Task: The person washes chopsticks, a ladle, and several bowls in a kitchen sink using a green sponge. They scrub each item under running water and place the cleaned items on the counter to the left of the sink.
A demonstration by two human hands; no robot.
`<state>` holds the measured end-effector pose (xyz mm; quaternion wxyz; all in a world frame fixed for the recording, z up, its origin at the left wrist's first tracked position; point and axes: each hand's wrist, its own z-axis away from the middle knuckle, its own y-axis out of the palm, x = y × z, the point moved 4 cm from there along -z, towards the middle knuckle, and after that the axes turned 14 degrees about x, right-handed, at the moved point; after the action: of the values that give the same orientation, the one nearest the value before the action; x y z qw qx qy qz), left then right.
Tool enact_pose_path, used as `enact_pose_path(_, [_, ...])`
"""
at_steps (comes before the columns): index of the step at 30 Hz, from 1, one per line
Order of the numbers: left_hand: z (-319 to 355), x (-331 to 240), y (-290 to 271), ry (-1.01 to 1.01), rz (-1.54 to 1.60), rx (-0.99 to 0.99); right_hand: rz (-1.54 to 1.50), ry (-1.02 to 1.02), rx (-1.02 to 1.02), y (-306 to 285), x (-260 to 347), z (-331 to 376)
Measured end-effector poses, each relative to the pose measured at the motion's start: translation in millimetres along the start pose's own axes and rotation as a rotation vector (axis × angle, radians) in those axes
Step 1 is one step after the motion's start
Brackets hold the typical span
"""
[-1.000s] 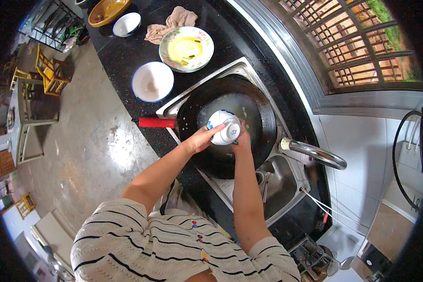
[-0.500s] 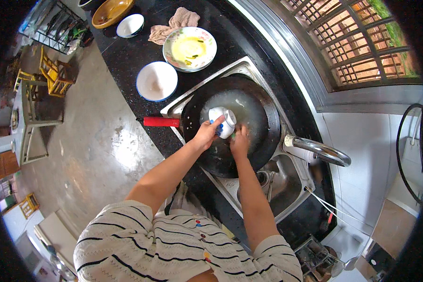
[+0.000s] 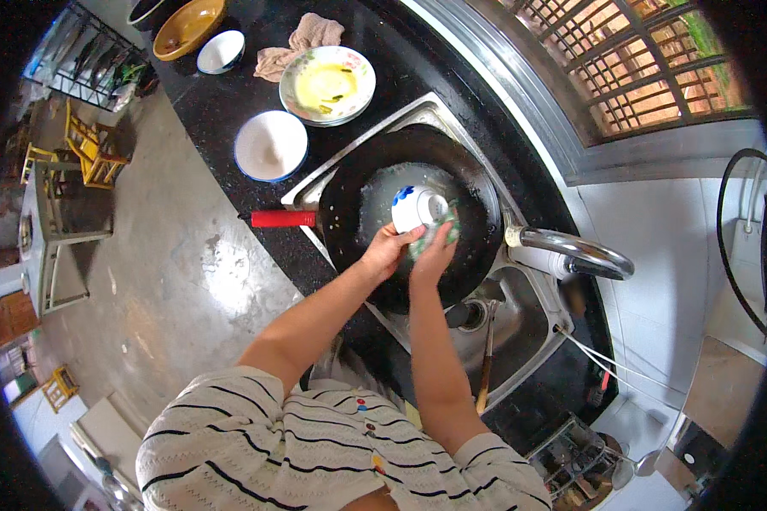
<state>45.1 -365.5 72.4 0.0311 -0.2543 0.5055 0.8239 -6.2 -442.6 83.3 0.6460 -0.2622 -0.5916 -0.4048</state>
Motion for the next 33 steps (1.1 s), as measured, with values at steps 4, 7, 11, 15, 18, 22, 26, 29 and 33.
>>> enact_pose_path(4, [1, -24, -10, -0.174, -0.292, 0.226, -0.475, 0.435, 0.183, -34, -17, -27])
enact_pose_path(7, [0, -31, -10, -0.222, -0.466, 0.381, -0.524, 0.563, 0.223, -42, -19, -33])
enact_pose_path(11, [0, -25, -22, -0.258, -0.547, 0.332, -0.559, 0.506, 0.223, -47, -25, -37])
enact_pose_path(15, [10, -27, -16, -0.474, -0.243, 0.11, -0.313, 0.304, 0.152, -49, -18, -35])
enact_pose_path(18, [2, -23, -28, -0.651, -0.085, 0.086, 0.187, 0.137, 0.193, -43, -13, -29])
enact_pose_path(22, [7, -36, -27, -0.616, 0.113, 0.086, 0.289, 0.136, 0.252, -32, 0, -22])
enact_pose_path(26, [4, -34, -35, -0.481, -0.086, 0.008, -0.061, 0.095, 0.14, -38, -10, -34])
enact_pose_path(29, [1, -42, -40, -0.22, -0.4, -0.266, 0.374, -0.055, 0.173, -40, -18, -37])
enact_pose_path(33, [-4, -53, -50, 0.028, -1.152, -0.425, 1.44, -0.167, 0.322, -22, -40, -14])
